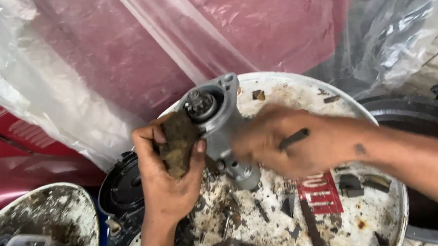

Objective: Scraping and cleaning the housing of a starter motor using an abrasive tool

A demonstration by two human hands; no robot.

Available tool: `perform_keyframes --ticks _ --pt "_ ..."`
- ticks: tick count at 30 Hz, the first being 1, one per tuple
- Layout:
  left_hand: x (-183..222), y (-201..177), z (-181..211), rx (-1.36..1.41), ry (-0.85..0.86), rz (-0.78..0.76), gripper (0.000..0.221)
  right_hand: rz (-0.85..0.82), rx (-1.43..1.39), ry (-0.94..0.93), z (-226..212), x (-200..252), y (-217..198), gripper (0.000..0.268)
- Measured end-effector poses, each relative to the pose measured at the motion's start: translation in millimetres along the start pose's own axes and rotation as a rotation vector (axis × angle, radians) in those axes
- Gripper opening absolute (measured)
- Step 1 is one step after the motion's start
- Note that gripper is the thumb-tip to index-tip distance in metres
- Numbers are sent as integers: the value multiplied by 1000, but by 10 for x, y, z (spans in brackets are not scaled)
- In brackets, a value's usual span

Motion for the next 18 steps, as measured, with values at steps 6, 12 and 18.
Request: perform_keyframes --ticks 6,12,18 --pt "-23 0 -3 -47 -11 20 43 12 178 -179 2 67 113 32" --pt "-21 -22 -54 -21 36 -12 44 136 6 -219 -21 6 -28 38" --pt "-33 12 -113 24 51 -41 42 63 138 -18 95 20 -3 26"
Point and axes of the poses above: each hand's wrist, its own x-axis away from the middle knuckle, its own y-axis out of the palm, z = x × y, the point moved 5 cm from there along -x, towards the middle knuckle, and after that the axes turned 5 degrees about z, right-handed, at the moved point
